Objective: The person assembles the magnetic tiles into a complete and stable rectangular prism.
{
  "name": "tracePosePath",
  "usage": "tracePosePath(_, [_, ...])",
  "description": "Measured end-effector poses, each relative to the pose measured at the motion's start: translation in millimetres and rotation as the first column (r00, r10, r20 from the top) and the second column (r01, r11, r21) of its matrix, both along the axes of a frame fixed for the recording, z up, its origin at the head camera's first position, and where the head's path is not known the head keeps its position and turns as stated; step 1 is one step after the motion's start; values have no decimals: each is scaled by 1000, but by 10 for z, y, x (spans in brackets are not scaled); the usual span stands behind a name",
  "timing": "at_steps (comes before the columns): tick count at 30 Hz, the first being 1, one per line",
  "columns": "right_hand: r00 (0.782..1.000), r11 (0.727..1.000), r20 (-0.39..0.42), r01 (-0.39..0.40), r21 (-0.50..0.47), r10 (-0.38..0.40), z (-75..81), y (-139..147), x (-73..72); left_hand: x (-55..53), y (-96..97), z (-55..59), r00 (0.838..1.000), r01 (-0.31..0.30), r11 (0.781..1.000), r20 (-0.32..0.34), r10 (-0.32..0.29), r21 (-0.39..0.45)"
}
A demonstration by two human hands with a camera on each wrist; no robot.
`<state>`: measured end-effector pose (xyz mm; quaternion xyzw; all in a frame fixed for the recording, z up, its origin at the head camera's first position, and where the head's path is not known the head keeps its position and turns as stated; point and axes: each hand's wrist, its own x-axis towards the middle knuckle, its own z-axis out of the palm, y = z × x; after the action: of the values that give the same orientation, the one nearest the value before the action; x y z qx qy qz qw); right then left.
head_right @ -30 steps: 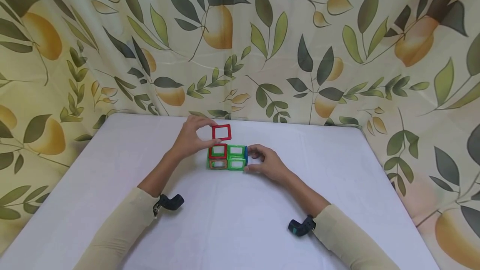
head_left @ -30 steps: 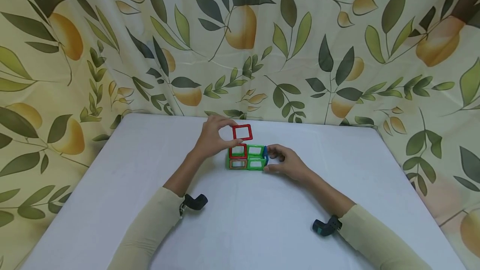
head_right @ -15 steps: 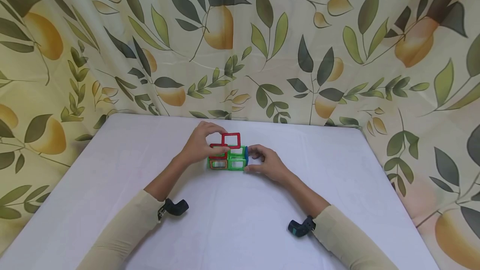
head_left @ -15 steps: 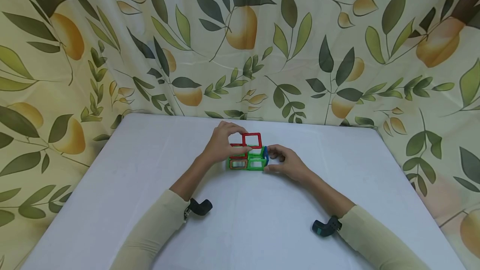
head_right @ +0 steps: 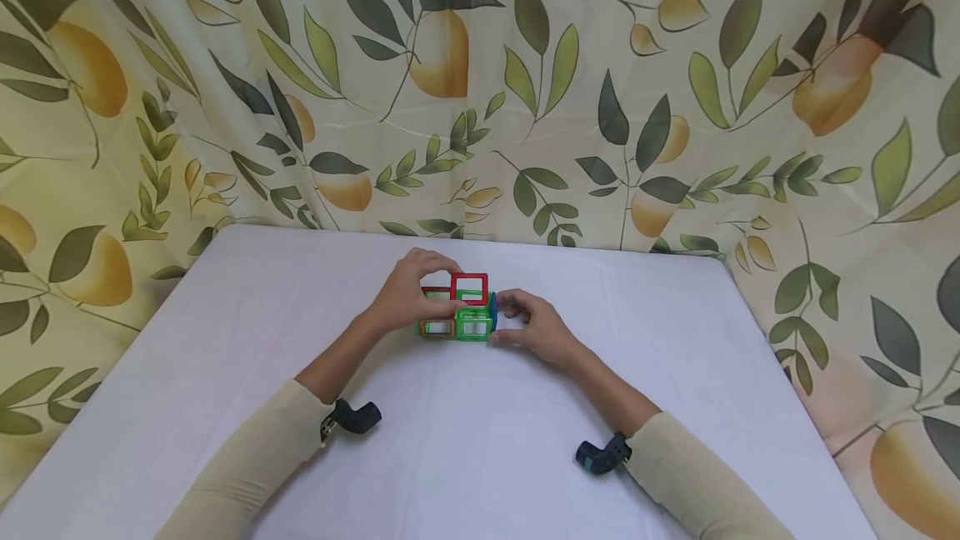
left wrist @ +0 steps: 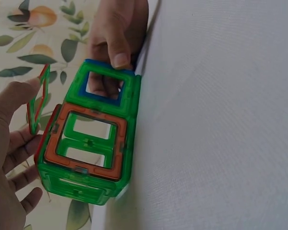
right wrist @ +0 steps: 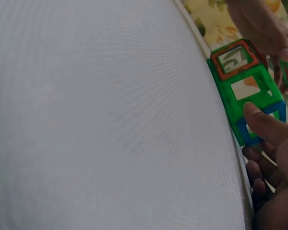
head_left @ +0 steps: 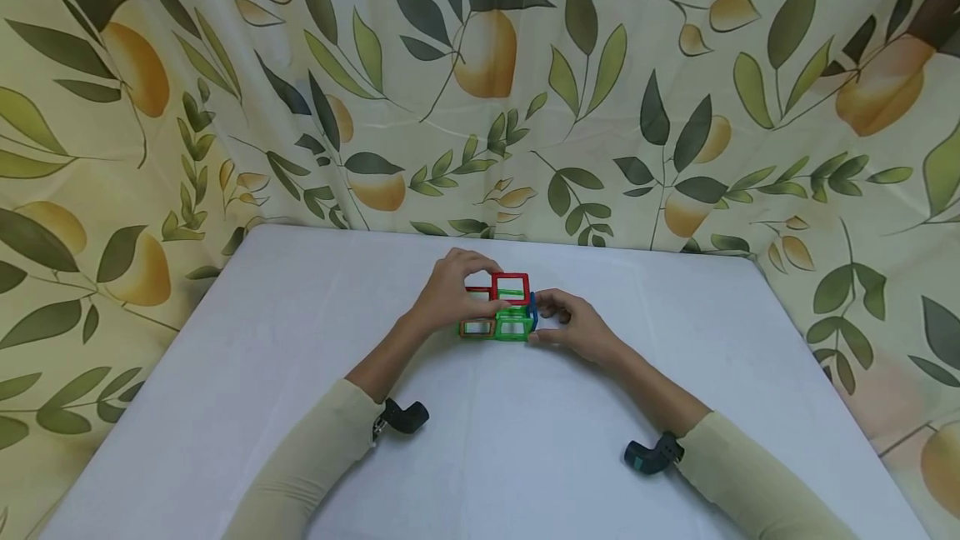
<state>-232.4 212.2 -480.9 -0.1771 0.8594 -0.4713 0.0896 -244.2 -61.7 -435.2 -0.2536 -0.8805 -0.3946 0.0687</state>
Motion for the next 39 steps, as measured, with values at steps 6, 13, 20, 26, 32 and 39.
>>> tracePosePath(6, [1000, 1000, -5, 4, 1, -4, -8, 0, 6, 10, 20, -29, 1000, 1, 1000, 0, -1, -11])
tracePosePath(13, [1000, 1000, 2, 0, 9, 0, 19, -6, 9, 38, 45, -23, 1000, 2, 999, 2, -2, -32])
tracePosePath(20, [1000, 1000, -1, 2, 15, -2, 32, -11, 22, 41, 58, -63, 1000, -4, 999, -3, 4, -48])
tracePosePath(26, [1000, 1000, -1, 12, 25, -12, 23, -7, 20, 47, 66, -94, 999, 10, 997, -37, -13, -80])
tracePosePath(32, [1000, 1000, 3, 9, 14, -9, 32, -12, 30, 52, 75, -101, 999, 4, 996, -46, -8, -88])
tracePosePath(39, [1000, 1000, -7, 10, 17, -10, 16, -12, 20, 49, 81, -123, 999, -5, 994, -35, 1, -109])
